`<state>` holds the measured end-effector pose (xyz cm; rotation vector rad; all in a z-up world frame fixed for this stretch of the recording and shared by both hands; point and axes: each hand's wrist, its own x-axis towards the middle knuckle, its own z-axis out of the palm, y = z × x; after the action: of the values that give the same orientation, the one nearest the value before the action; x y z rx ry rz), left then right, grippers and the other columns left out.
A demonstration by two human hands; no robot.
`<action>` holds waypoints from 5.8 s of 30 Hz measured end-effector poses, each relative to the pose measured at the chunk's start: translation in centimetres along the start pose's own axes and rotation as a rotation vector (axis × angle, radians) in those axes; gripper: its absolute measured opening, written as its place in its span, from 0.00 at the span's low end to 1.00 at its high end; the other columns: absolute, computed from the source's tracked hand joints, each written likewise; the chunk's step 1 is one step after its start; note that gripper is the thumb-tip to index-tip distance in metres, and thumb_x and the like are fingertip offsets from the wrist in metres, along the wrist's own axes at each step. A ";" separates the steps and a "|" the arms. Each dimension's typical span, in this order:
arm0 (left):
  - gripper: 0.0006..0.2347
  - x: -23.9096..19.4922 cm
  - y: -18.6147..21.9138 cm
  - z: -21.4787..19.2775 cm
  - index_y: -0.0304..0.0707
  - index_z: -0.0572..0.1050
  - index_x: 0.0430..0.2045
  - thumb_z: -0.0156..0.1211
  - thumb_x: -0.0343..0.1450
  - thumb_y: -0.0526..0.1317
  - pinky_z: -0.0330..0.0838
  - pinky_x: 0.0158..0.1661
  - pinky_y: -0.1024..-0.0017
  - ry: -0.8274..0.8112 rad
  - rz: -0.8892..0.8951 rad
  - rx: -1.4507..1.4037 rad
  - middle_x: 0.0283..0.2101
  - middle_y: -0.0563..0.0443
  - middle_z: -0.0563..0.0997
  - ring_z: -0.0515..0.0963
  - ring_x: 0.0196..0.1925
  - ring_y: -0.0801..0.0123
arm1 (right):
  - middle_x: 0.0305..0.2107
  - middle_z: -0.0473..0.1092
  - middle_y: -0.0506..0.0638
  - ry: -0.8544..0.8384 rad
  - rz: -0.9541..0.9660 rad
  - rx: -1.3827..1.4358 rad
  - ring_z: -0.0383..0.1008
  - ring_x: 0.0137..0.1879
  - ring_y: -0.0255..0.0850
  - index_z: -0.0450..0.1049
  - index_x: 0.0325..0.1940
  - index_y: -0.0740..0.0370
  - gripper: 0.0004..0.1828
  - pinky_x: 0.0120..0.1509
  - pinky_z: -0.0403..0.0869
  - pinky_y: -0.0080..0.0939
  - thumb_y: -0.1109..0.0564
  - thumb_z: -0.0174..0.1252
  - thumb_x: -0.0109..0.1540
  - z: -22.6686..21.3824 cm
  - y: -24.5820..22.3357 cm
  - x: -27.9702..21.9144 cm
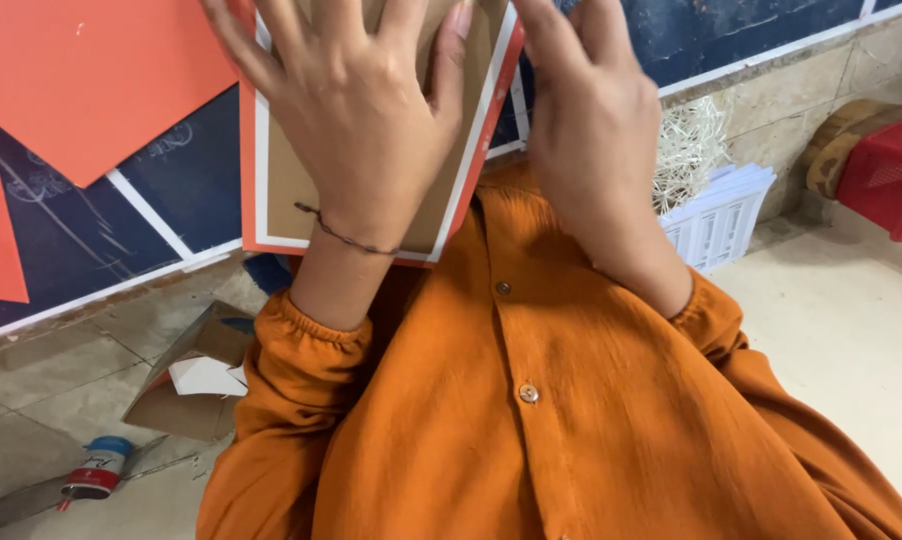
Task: The person trims the edges of rectangular orange paper sheets using a small blade. They hold the paper on a dark work surface, carefully scraping the blade along the borders to remove excess material, then flip the paper to work on other sides.
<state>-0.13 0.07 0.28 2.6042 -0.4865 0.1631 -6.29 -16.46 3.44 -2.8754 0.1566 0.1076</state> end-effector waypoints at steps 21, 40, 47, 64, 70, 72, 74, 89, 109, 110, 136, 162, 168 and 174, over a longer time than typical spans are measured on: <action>0.16 0.2 -0.1 -0.3 0.46 0.84 0.62 0.60 0.86 0.52 0.45 0.70 0.24 0.016 -0.014 -0.021 0.64 0.39 0.80 0.64 0.69 0.25 | 0.45 0.65 0.50 0.128 -0.234 -0.148 0.69 0.37 0.43 0.70 0.82 0.54 0.26 0.36 0.69 0.42 0.69 0.53 0.80 1.1 1.7 -0.7; 0.11 -0.1 -0.5 0.5 0.51 0.88 0.55 0.68 0.82 0.50 0.54 0.65 0.26 0.071 0.002 0.025 0.60 0.40 0.80 0.69 0.64 0.32 | 0.47 0.72 0.64 0.005 -0.242 0.292 0.72 0.44 0.62 0.76 0.61 0.66 0.14 0.44 0.68 0.55 0.72 0.51 0.74 -0.9 2.0 1.6; 0.15 0.1 -0.3 0.0 0.54 0.82 0.63 0.65 0.84 0.53 0.52 0.69 0.29 0.007 -0.027 0.062 0.65 0.45 0.78 0.66 0.69 0.32 | 0.44 0.64 0.50 0.125 -0.253 -0.093 0.66 0.33 0.47 0.67 0.84 0.49 0.27 0.35 0.72 0.46 0.66 0.53 0.80 1.7 1.8 0.3; 0.15 0.3 -0.2 -0.1 0.54 0.83 0.62 0.64 0.84 0.52 0.50 0.70 0.28 0.015 -0.048 0.034 0.66 0.44 0.78 0.64 0.70 0.32 | 0.50 0.73 0.62 -0.008 -0.283 0.292 0.76 0.46 0.59 0.74 0.74 0.64 0.22 0.46 0.72 0.53 0.71 0.53 0.76 -0.2 2.3 2.1; 0.15 0.2 -0.3 -0.1 0.52 0.81 0.64 0.63 0.84 0.52 0.48 0.71 0.29 0.024 -0.039 0.030 0.64 0.45 0.81 0.63 0.71 0.30 | 0.48 0.67 0.51 0.059 -0.324 -0.106 0.72 0.36 0.49 0.66 0.85 0.51 0.35 0.35 0.74 0.48 0.68 0.55 0.74 0.8 2.0 1.1; 0.15 0.2 -0.3 -0.3 0.52 0.81 0.63 0.63 0.84 0.52 0.49 0.71 0.29 0.020 -0.037 0.035 0.63 0.46 0.81 0.63 0.70 0.30 | 0.48 0.68 0.53 0.051 -0.333 -0.093 0.72 0.36 0.50 0.67 0.85 0.53 0.36 0.35 0.73 0.48 0.69 0.54 0.71 0.4 1.9 1.4; 0.16 0.3 -0.3 -0.5 0.49 0.80 0.65 0.60 0.85 0.49 0.49 0.71 0.28 0.005 -0.019 0.026 0.65 0.44 0.79 0.66 0.70 0.30 | 0.47 0.68 0.53 0.017 -0.349 -0.028 0.75 0.39 0.50 0.70 0.84 0.56 0.37 0.36 0.75 0.51 0.70 0.55 0.69 0.1 2.1 1.7; 0.16 0.2 -0.5 -0.3 0.48 0.81 0.65 0.62 0.83 0.47 0.50 0.72 0.31 -0.033 -0.022 0.000 0.68 0.41 0.76 0.69 0.71 0.34 | 0.58 0.76 0.66 0.015 -0.294 0.314 0.79 0.52 0.65 0.77 0.71 0.65 0.21 0.50 0.74 0.55 0.71 0.50 0.76 -0.7 1.1 3.2; 0.20 0.1 -0.6 -0.3 0.38 0.77 0.68 0.62 0.84 0.49 0.43 0.75 0.33 -0.077 -0.057 -0.032 0.70 0.44 0.75 0.69 0.74 0.40 | 0.52 0.73 0.52 -0.061 -0.418 -0.062 0.75 0.37 0.51 0.68 0.86 0.55 0.31 0.34 0.72 0.49 0.67 0.56 0.77 -0.9 1.8 2.6; 0.20 0.1 -0.7 -0.2 0.36 0.76 0.68 0.61 0.85 0.49 0.44 0.75 0.34 -0.080 -0.057 -0.039 0.70 0.44 0.76 0.70 0.74 0.41 | 0.56 0.75 0.52 -0.031 -0.406 -0.077 0.77 0.38 0.49 0.67 0.85 0.54 0.30 0.35 0.74 0.48 0.66 0.57 0.78 -0.7 1.6 2.4; 0.19 0.1 -0.7 -0.3 0.41 0.76 0.68 0.61 0.85 0.49 0.47 0.75 0.34 -0.091 -0.062 -0.031 0.70 0.47 0.75 0.73 0.73 0.42 | 0.48 0.68 0.52 0.057 -0.244 -0.108 0.70 0.34 0.49 0.71 0.81 0.52 0.28 0.34 0.71 0.48 0.66 0.56 0.76 0.9 -1.2 1.8; 0.27 -0.2 -1.0 -0.2 0.27 0.68 0.69 0.62 0.84 0.53 0.50 0.77 0.39 -0.122 -0.071 0.025 0.71 0.36 0.73 0.77 0.72 0.39 | 0.45 0.68 0.50 0.129 -0.275 -0.135 0.69 0.31 0.47 0.70 0.81 0.48 0.27 0.31 0.72 0.46 0.64 0.57 0.78 1.8 -1.1 2.1; 0.28 0.5 -0.7 -1.4 0.33 0.64 0.74 0.54 0.84 0.55 0.45 0.81 0.43 -0.120 -0.082 0.007 0.78 0.42 0.68 0.65 0.82 0.53 | 0.44 0.64 0.52 0.028 -0.119 0.070 0.69 0.32 0.60 0.69 0.82 0.42 0.28 0.31 0.69 0.58 0.61 0.53 0.77 0.4 -0.9 3.2; 0.33 0.1 -2.4 -2.5 0.39 0.60 0.78 0.72 0.86 0.56 0.50 0.83 0.49 -0.208 -0.039 0.068 0.81 0.49 0.63 0.59 0.85 0.60 | 0.42 0.61 0.50 -0.063 -0.242 0.125 0.65 0.31 0.52 0.67 0.85 0.44 0.31 0.30 0.68 0.54 0.64 0.52 0.78 0.9 0.8 2.8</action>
<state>0.79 3.16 1.46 2.7094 -0.5093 -0.1077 -3.71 -17.26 2.14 -2.7368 -0.1896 0.1372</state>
